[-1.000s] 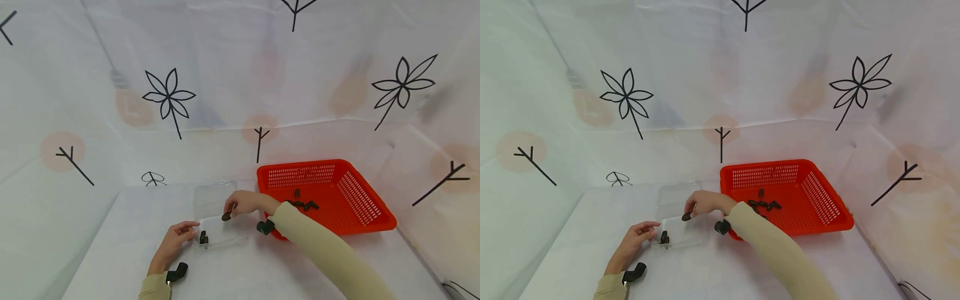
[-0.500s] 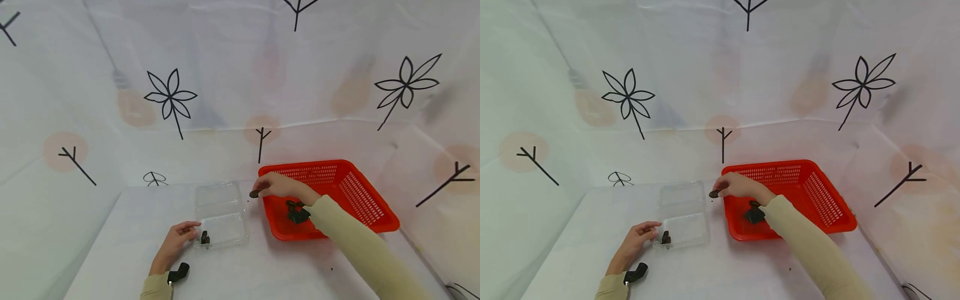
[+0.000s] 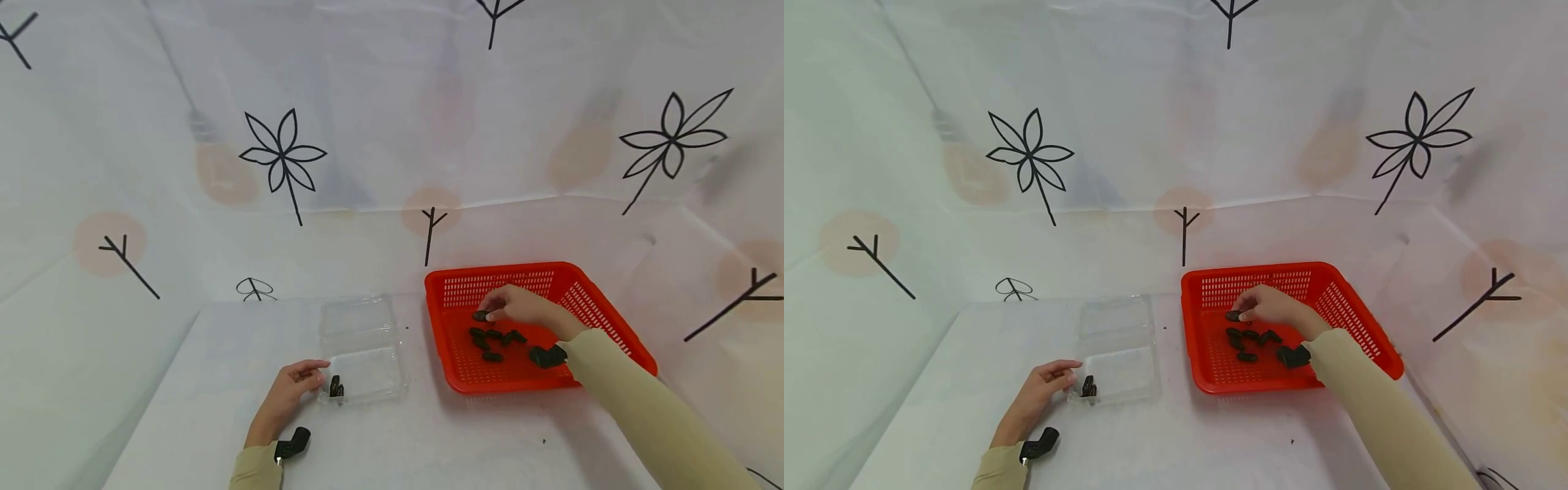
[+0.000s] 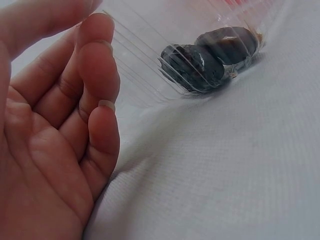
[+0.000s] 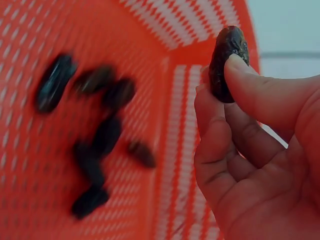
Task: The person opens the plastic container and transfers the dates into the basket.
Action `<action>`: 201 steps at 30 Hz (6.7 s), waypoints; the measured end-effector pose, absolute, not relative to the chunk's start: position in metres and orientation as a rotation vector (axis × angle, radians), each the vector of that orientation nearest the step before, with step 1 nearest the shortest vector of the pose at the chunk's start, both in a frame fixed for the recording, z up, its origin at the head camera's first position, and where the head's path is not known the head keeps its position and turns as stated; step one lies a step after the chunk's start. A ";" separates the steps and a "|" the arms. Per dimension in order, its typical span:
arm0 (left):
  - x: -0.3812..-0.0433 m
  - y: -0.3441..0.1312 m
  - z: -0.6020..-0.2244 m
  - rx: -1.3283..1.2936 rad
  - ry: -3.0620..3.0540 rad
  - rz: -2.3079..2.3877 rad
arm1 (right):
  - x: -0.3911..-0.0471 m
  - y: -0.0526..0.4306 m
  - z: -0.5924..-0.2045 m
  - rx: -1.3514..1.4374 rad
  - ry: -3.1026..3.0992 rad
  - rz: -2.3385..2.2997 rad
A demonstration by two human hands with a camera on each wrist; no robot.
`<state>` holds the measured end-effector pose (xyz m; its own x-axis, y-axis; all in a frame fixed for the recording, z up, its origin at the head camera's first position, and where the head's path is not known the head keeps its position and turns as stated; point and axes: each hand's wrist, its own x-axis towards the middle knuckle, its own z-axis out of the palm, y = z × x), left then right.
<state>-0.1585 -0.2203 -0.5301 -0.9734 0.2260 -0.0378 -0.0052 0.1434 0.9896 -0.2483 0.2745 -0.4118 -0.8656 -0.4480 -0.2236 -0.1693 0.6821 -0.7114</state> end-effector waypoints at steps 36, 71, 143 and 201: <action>-0.158 -0.220 -0.529 0.226 2.243 1.912 | -0.246 0.299 -0.419 -0.411 2.641 -1.040; -0.157 -0.217 -0.528 0.180 2.227 1.914 | -0.254 0.101 -0.405 -0.769 2.369 -1.059; -0.157 -0.217 -0.531 0.183 2.269 1.942 | -0.221 0.007 -0.451 -0.792 2.087 -0.911; -0.150 -0.214 -0.503 0.148 2.193 1.911 | -0.254 0.285 -0.447 -0.265 2.474 -1.213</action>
<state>-0.1501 -0.2137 -0.5031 -0.9688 0.2246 -0.1051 -0.0734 0.1454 0.9867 -0.2540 0.2853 -0.4472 -0.9132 -0.3253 -0.2456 -0.0051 0.6116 -0.7912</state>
